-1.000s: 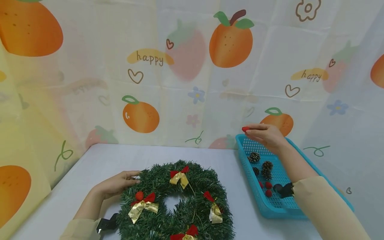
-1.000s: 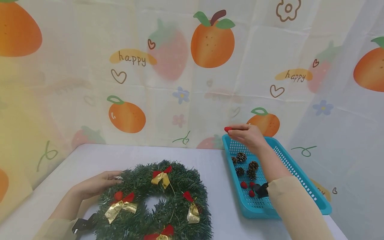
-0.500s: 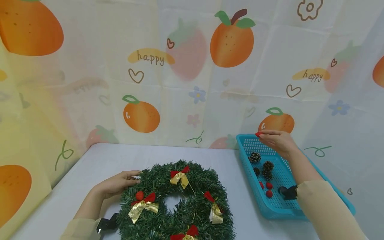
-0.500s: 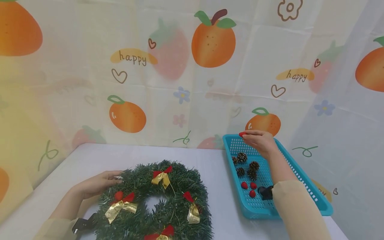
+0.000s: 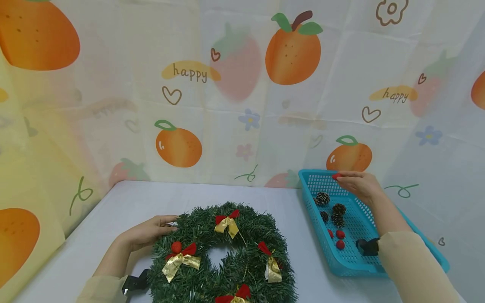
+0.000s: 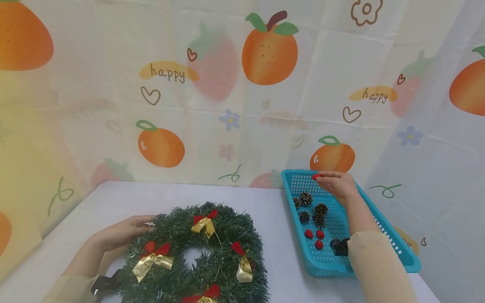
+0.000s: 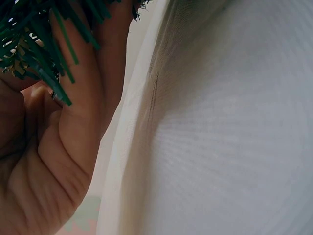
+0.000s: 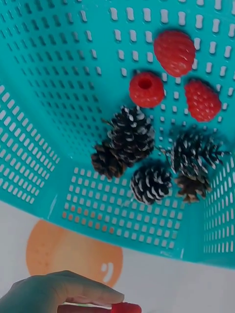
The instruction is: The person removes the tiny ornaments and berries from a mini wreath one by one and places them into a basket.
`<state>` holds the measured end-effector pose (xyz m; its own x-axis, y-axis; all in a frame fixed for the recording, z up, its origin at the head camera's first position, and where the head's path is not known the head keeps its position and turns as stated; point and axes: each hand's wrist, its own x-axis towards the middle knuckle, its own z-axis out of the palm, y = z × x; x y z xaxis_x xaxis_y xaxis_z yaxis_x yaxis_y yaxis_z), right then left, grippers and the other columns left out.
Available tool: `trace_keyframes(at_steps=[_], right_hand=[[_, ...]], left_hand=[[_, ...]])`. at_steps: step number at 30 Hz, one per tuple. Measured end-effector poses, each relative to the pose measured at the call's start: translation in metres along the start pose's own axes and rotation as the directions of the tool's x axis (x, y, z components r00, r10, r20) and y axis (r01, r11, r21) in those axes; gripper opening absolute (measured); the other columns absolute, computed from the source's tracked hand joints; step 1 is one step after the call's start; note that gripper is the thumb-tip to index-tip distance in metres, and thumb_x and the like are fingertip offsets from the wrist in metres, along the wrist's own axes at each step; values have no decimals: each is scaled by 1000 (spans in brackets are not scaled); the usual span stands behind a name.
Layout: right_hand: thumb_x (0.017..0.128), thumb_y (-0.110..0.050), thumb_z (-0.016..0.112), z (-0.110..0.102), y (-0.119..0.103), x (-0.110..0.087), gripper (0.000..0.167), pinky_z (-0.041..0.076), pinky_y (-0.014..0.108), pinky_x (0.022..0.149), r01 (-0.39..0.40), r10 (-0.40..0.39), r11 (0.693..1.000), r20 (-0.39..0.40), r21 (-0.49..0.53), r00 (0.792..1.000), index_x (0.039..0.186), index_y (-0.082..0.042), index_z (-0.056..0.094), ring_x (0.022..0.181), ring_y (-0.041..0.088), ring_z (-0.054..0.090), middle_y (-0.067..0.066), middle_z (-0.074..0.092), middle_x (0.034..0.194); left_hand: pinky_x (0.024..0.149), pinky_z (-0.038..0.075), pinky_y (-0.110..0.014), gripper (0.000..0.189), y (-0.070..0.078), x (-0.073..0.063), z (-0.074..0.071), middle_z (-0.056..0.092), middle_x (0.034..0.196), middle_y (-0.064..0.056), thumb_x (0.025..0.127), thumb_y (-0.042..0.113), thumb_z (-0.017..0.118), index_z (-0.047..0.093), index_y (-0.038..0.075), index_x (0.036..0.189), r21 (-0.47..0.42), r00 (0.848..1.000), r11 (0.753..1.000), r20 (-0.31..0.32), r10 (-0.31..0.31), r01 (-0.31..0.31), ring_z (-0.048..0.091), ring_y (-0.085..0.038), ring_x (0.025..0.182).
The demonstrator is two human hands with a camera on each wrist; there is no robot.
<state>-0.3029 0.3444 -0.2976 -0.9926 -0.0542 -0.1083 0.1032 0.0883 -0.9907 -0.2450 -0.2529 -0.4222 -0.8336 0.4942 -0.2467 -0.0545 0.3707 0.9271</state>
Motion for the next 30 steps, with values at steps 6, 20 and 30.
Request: trace_keyframes(at_steps=[6, 20, 30], right_hand=[[98, -15, 62, -4, 9, 1, 55, 55, 15, 81, -3, 1, 997, -34, -81, 999, 145, 4, 42, 85, -7, 67, -22, 67, 87], [98, -15, 61, -5, 10, 1, 59, 56, 16, 82, -3, 2, 999, -45, -38, 999, 147, 5, 37, 86, -6, 68, -21, 69, 85], [100, -16, 58, -1, 5, 1, 66, 56, 15, 81, -4, 1, 998, -41, -65, 999, 152, 10, 27, 82, -8, 67, -21, 69, 85]], left_hand=[[113, 15, -72, 70, 0, 0, -1, 3, 158, -40, 105, 24, 48, 14, -10, 154, 6, 1000, 1000, 13, 8, -8, 0, -60, 143], [112, 15, -72, 69, -1, 0, -2, 5, 158, -40, 105, 25, 47, 14, -9, 155, 3, 1000, 1000, 24, 4, -4, 2, -60, 143], [112, 14, -72, 70, -2, 1, -2, 3, 159, -39, 104, 26, 49, 15, -9, 155, 6, 1000, 1000, 12, -2, 2, 1, -60, 143]])
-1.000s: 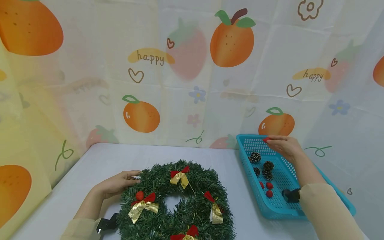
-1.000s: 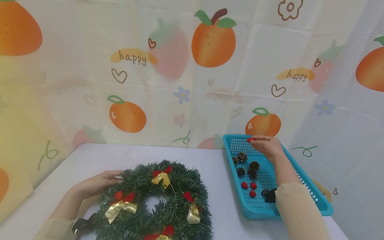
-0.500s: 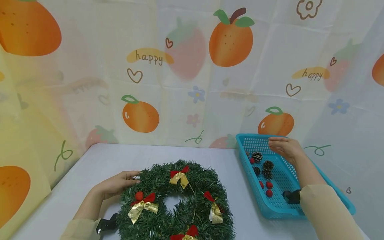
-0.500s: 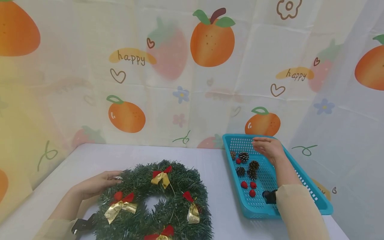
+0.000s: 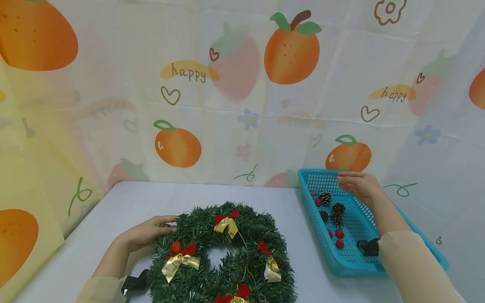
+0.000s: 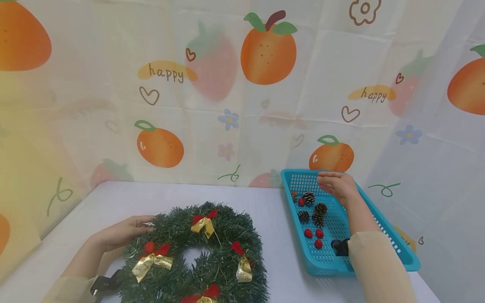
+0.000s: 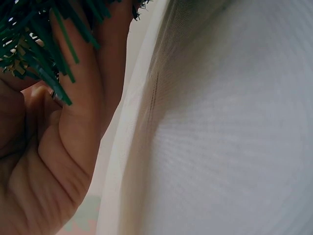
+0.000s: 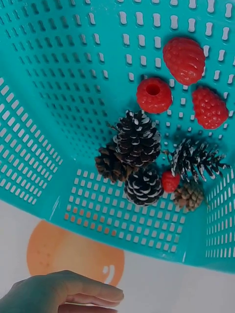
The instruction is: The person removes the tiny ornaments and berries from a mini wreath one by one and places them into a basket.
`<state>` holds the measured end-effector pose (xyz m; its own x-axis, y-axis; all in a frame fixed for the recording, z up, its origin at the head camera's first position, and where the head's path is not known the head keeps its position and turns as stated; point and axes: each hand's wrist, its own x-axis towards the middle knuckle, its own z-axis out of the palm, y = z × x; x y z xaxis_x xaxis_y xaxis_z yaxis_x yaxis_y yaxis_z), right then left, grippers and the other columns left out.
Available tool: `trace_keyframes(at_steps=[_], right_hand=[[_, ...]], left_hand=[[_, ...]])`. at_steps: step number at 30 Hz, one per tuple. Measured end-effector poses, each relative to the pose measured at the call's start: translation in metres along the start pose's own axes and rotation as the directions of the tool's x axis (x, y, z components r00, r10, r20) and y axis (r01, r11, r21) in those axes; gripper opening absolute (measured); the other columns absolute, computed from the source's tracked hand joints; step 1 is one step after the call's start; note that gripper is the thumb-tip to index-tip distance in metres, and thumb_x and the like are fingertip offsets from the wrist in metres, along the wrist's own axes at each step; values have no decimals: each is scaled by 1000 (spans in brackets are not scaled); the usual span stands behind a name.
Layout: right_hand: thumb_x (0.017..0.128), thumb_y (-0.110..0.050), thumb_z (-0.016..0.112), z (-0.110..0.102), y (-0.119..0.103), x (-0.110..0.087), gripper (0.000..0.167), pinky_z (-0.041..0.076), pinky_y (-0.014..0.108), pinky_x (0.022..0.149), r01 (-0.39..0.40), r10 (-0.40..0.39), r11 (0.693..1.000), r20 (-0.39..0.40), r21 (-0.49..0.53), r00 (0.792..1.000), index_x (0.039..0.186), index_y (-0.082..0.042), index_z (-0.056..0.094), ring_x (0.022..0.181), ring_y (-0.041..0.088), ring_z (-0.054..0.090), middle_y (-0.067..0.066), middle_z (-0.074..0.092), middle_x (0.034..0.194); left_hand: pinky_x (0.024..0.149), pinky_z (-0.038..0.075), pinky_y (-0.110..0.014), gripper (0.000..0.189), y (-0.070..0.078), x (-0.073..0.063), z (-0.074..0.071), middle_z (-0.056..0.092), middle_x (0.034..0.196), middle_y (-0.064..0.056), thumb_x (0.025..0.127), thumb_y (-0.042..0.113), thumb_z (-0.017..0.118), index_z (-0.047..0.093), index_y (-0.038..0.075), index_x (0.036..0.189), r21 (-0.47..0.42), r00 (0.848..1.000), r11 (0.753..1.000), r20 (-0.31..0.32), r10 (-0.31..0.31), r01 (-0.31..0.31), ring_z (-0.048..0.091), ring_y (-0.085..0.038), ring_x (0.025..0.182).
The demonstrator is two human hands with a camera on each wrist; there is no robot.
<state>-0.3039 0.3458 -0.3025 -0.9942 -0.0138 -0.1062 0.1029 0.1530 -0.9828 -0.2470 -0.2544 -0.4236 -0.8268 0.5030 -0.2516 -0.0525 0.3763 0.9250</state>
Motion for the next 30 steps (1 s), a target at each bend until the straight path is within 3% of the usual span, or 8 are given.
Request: trace_keyframes(at_steps=[11, 18, 26, 30], right_hand=[[100, -17, 58, 0, -4, -3, 63, 56, 15, 81, 25, -26, 999, 39, 26, 999, 150, 9, 31, 86, -6, 68, -21, 69, 88], [96, -18, 65, 5, -11, -5, 29, 56, 16, 82, 24, -27, 998, 44, 62, 999, 124, -10, 61, 87, -3, 69, -16, 72, 90], [94, -20, 67, 12, -18, -5, 28, 56, 17, 83, 37, -41, 997, 60, 73, 997, 120, -11, 63, 88, -2, 70, -15, 72, 93], [95, -18, 66, 15, -22, -7, 21, 56, 16, 82, 51, -56, 997, 76, 66, 995, 116, -13, 67, 88, -2, 71, -16, 73, 93]], left_hand=[[112, 14, -73, 72, 2, -1, 1, 4, 159, -39, 104, 27, 50, 14, -8, 155, 3, 1000, 1000, -1, 3, -3, 2, -60, 143], [112, 19, -73, 73, 1, -1, 0, 7, 158, -40, 104, 29, 50, 14, -8, 155, 9, 1000, 1000, 3, 1, -1, 4, -60, 143], [112, 22, -71, 71, 2, -1, 0, 9, 158, -40, 104, 28, 49, 14, -8, 155, 5, 1000, 1000, 12, 9, -9, 5, -60, 143], [111, 30, -66, 71, 3, -2, 0, 10, 157, -41, 104, 28, 49, 15, -9, 155, 15, 1000, 1000, 14, 18, -18, 6, -60, 143]])
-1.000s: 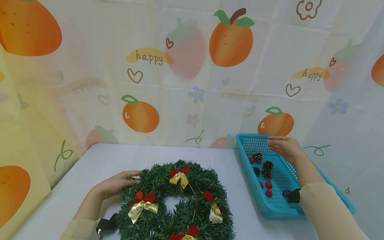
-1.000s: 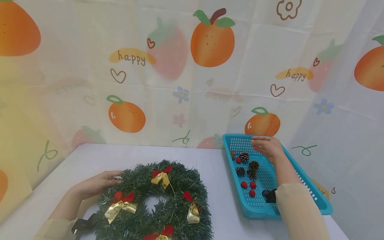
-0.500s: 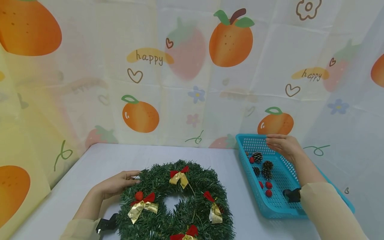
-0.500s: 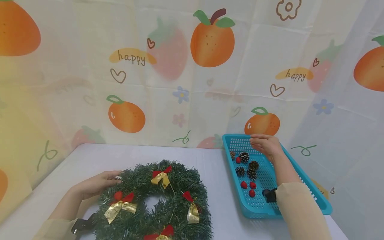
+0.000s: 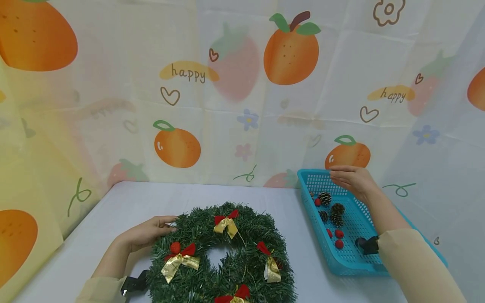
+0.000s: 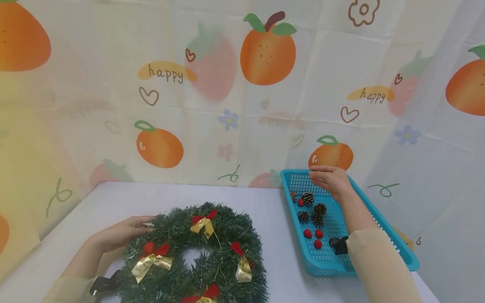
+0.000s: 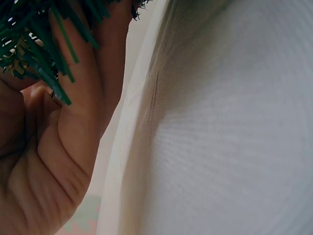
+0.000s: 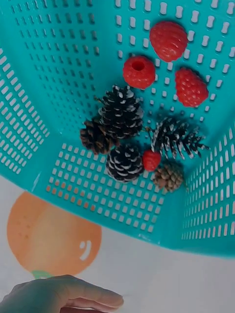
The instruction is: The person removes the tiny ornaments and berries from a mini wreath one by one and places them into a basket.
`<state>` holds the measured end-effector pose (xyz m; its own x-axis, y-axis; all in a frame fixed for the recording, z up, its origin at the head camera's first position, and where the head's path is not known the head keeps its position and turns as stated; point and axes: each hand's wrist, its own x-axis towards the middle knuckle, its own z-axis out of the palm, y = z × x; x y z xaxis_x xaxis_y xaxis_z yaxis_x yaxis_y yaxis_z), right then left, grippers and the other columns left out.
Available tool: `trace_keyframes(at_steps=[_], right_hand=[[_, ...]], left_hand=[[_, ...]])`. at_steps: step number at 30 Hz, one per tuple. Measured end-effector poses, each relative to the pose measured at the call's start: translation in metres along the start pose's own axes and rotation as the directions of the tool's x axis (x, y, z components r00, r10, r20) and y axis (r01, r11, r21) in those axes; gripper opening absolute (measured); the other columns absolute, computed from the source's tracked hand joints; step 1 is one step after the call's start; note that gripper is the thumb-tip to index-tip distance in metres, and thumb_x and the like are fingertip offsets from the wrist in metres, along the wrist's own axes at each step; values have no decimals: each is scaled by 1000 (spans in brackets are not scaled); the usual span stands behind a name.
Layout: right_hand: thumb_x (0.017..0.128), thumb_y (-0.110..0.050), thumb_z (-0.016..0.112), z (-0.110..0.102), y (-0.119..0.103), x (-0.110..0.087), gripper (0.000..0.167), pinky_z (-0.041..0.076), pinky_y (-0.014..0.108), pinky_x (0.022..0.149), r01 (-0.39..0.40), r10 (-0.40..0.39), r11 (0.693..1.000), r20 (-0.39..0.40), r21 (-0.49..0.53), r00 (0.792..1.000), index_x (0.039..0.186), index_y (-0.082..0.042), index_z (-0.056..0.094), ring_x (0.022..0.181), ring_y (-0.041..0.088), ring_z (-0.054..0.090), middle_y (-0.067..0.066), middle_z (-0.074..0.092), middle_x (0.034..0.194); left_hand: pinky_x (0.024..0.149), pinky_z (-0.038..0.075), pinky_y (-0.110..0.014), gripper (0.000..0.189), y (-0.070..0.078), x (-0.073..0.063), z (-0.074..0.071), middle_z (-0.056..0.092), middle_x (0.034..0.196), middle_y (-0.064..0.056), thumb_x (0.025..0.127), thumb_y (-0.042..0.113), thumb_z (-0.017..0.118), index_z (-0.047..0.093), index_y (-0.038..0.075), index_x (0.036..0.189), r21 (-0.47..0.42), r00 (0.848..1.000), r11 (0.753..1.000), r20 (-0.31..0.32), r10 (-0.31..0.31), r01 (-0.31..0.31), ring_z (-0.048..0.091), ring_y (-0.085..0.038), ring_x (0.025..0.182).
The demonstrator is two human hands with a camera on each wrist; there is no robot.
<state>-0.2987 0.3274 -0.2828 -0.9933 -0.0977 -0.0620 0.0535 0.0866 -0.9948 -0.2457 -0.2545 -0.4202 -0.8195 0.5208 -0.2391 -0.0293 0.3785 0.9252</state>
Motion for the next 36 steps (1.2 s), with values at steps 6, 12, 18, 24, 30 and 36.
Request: trace_keyframes(at_steps=[6, 12, 18, 24, 30, 36], right_hand=[[96, -16, 65, 7, -5, -1, 12, 56, 17, 83, 13, -15, 999, 33, 39, 999, 103, -20, 73, 91, 0, 71, -15, 74, 94], [95, -14, 65, 14, -10, -1, 12, 56, 18, 84, 20, -25, 996, 63, 82, 998, 97, -22, 73, 91, 2, 71, -13, 75, 95], [95, -16, 66, 22, -16, -1, 10, 56, 18, 85, 37, -41, 998, 77, 52, 996, 100, -23, 71, 92, 1, 70, -14, 74, 97], [96, -14, 64, 31, -21, -1, 18, 55, 17, 87, 66, -69, 997, 102, 24, 992, 114, -15, 67, 96, 1, 70, -15, 73, 100], [97, -13, 63, 42, -22, 1, 12, 55, 18, 88, 90, -89, 996, 127, 2, 988, 106, -20, 69, 97, 2, 69, -14, 72, 102], [96, -13, 64, 54, -22, 6, 17, 55, 20, 89, 86, -83, 996, 131, -11, 988, 113, -14, 67, 97, 2, 70, -11, 70, 104]], left_hand=[[111, 33, -63, 71, 0, 0, 0, 8, 157, -41, 105, 28, 49, 14, -9, 155, -3, 1000, 1000, 3, -3, 3, 5, -60, 143], [112, 19, -73, 70, 0, -1, 1, 6, 158, -40, 105, 27, 48, 14, -8, 155, -15, 1000, 1000, 2, -15, 15, 2, -61, 143], [99, 48, -49, 71, -1, -1, 0, 12, 156, -42, 105, 28, 49, 15, -9, 155, 3, 1000, 1000, -4, 2, -2, 7, -60, 143], [108, 41, -56, 70, 0, -1, 0, 10, 157, -41, 105, 28, 48, 15, -9, 155, 3, 1000, 1000, -2, 2, -2, 5, -60, 143], [113, 21, -70, 71, 1, -1, 2, 7, 157, -41, 104, 27, 49, 15, -9, 155, -8, 1000, 1000, -5, -4, 4, 3, -60, 143], [107, 44, -51, 74, 0, 0, 0, 7, 157, -41, 103, 29, 51, 15, -9, 155, -22, 1000, 1000, -14, -9, 9, 5, -59, 144]])
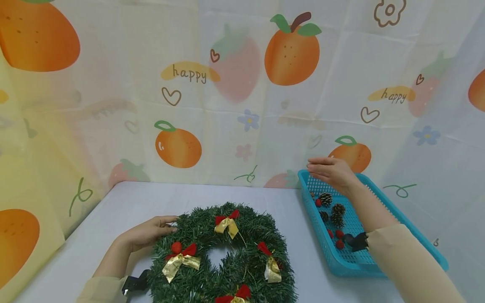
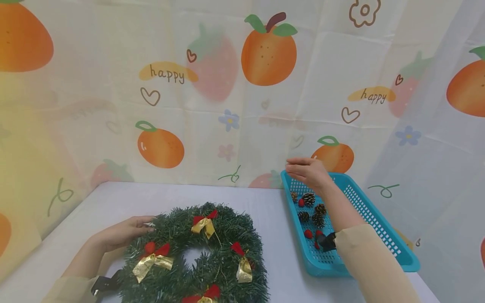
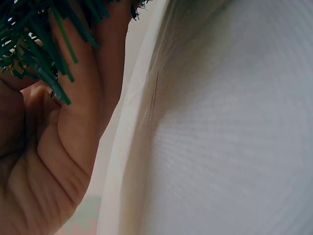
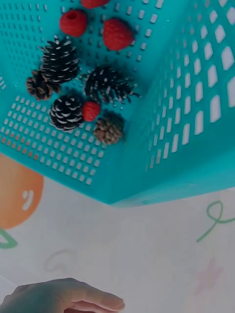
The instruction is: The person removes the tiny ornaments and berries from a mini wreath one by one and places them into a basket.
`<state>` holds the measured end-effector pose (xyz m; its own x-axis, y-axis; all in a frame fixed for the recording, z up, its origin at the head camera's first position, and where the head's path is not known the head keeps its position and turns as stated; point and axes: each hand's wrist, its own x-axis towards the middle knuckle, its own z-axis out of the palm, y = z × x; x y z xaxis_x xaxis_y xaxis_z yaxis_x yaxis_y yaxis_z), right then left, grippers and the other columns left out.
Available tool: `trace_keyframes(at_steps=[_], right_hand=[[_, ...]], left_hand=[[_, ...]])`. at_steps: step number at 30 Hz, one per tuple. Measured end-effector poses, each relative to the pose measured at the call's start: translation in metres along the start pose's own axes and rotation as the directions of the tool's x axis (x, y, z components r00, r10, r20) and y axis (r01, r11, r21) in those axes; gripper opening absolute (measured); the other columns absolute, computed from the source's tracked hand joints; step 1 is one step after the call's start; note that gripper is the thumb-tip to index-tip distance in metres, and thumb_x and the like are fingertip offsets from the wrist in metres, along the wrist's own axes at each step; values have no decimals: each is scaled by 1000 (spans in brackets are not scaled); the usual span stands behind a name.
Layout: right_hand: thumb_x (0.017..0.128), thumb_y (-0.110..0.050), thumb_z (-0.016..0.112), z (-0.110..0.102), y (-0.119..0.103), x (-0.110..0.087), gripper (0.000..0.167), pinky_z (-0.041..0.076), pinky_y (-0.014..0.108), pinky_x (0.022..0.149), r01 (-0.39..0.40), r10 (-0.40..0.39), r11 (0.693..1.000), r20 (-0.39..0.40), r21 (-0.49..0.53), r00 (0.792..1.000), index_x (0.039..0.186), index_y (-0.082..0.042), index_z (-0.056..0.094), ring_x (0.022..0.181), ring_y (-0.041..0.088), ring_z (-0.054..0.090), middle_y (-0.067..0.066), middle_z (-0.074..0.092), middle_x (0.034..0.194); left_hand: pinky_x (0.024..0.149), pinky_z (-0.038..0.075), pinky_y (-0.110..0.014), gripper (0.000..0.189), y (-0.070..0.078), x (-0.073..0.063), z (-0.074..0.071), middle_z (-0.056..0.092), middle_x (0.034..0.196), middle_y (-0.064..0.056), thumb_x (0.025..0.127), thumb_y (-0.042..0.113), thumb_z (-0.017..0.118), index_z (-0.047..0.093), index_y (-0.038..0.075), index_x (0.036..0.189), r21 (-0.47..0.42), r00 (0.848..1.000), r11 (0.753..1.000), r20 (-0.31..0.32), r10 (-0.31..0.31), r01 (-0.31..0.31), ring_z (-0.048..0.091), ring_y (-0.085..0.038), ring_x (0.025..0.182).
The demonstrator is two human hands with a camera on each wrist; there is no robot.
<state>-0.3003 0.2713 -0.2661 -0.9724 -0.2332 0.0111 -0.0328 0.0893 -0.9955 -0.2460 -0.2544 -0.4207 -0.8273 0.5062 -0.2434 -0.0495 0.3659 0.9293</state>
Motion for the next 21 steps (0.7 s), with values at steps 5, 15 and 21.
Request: trace_keyframes(at_steps=[5, 15, 21], right_hand=[[96, -12, 64, 10, 0, 3, 12, 56, 21, 90, -1, 1, 1000, 9, -9, 1000, 105, -20, 69, 95, 2, 70, -12, 71, 104], [96, -14, 65, 28, -2, 9, 30, 55, 21, 92, 9, -6, 998, 44, -60, 999, 125, -6, 61, 102, 1, 67, -9, 67, 112], [97, -10, 63, 44, -3, 14, 38, 54, 23, 95, 22, -17, 998, 88, -64, 996, 132, 1, 55, 106, 4, 67, -2, 63, 120]], left_hand=[[95, 50, -39, 73, 0, 0, -1, 12, 157, -41, 103, 30, 51, 16, -9, 155, 22, 1000, 1000, -3, 7, -7, 12, -57, 145], [52, 33, -19, 71, -2, 0, -3, 16, 153, -45, 104, 26, 50, 14, -10, 154, 4, 999, 999, 8, 33, -33, 36, -7, 52], [48, 28, -18, 71, -2, 1, -4, 16, 153, -45, 104, 25, 50, 14, -10, 155, 4, 1000, 1000, -2, 28, -28, 12, -6, 49]])
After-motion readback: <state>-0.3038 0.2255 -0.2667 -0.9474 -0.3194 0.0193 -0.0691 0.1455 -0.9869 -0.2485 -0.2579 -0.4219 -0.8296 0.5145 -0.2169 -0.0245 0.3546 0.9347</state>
